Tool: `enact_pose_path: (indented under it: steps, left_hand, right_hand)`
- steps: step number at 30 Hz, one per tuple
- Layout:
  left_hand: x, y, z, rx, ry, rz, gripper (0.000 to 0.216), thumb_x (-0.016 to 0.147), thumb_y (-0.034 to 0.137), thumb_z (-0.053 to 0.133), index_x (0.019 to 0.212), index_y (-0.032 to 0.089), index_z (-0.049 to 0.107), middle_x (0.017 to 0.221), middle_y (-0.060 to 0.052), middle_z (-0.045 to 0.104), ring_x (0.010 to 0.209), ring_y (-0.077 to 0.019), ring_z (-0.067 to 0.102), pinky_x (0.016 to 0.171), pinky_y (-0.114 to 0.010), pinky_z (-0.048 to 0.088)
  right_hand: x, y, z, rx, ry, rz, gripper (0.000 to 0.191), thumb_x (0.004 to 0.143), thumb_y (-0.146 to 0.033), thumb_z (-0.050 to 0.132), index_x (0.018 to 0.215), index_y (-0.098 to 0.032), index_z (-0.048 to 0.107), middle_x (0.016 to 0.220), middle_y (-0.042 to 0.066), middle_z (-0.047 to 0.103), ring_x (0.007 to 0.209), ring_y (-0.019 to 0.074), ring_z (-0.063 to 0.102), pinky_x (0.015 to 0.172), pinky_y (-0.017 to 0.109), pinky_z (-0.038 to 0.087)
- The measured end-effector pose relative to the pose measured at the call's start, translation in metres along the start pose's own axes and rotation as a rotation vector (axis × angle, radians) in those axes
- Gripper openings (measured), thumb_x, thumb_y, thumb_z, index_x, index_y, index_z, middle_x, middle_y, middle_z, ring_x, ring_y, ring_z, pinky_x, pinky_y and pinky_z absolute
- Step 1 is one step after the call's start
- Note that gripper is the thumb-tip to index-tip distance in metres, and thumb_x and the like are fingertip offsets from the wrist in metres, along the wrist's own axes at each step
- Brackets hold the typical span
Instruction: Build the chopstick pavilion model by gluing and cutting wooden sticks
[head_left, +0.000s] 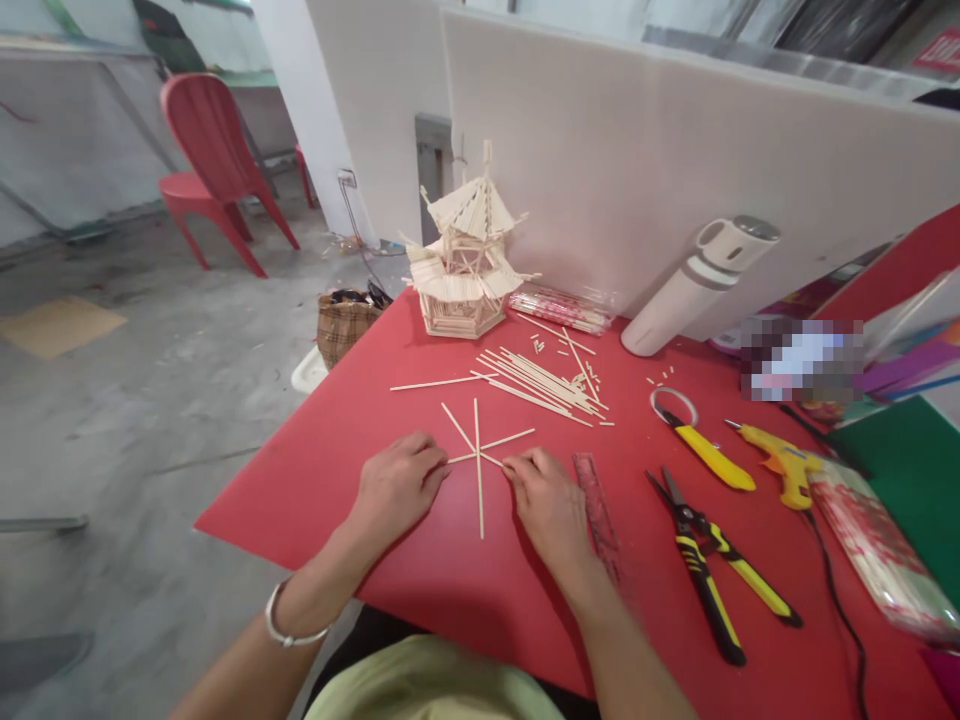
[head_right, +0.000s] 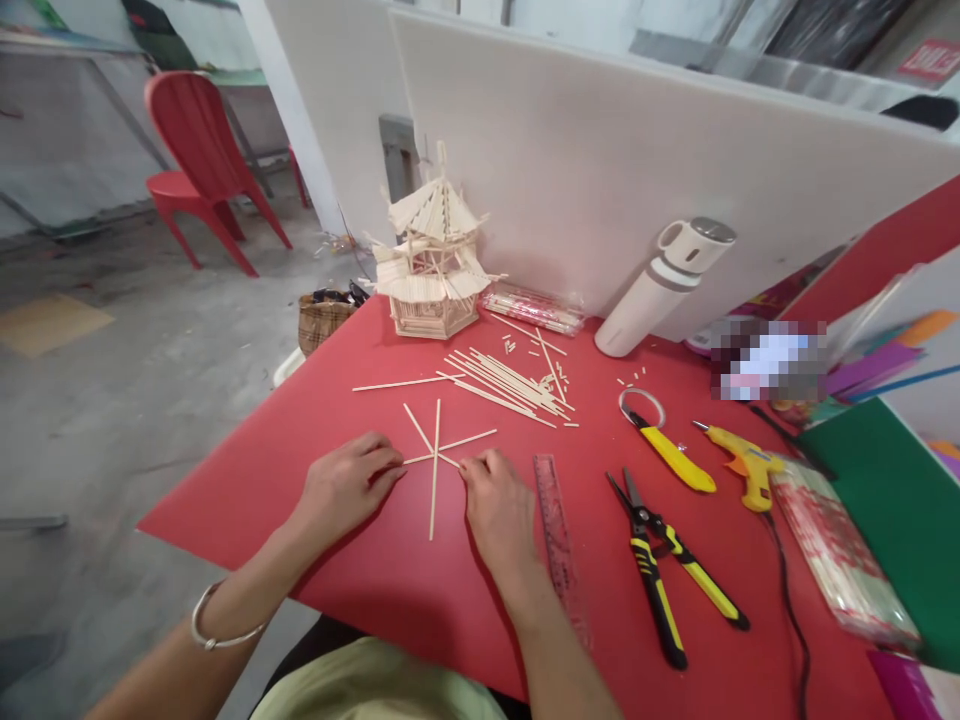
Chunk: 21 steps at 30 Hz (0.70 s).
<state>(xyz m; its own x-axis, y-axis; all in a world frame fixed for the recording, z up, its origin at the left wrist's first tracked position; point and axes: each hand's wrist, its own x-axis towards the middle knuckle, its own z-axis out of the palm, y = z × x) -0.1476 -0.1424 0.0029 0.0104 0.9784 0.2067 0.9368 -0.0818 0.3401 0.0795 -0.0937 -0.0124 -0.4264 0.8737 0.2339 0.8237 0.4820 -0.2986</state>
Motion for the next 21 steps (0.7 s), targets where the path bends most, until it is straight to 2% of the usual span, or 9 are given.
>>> enact_pose_path:
  steps: [21]
  left_hand:
    - [0.0009,0.0024,0.0007,-0.033,-0.043,-0.034,0.027,0.099,0.035,0.051,0.087,0.025,0.073,0.090,-0.001,0.072,0.078,-0.0151,0.067,0.059,-0.026,0.038]
  right_hand:
    - [-0.0015,0.0049,0.0063,0.066,0.027,0.014,0.027,0.105,-0.029,0.048,0.101,-0.026,0.074,0.089,0.003,0.063,0.080,0.0158,0.056,0.068,0.028,0.035]
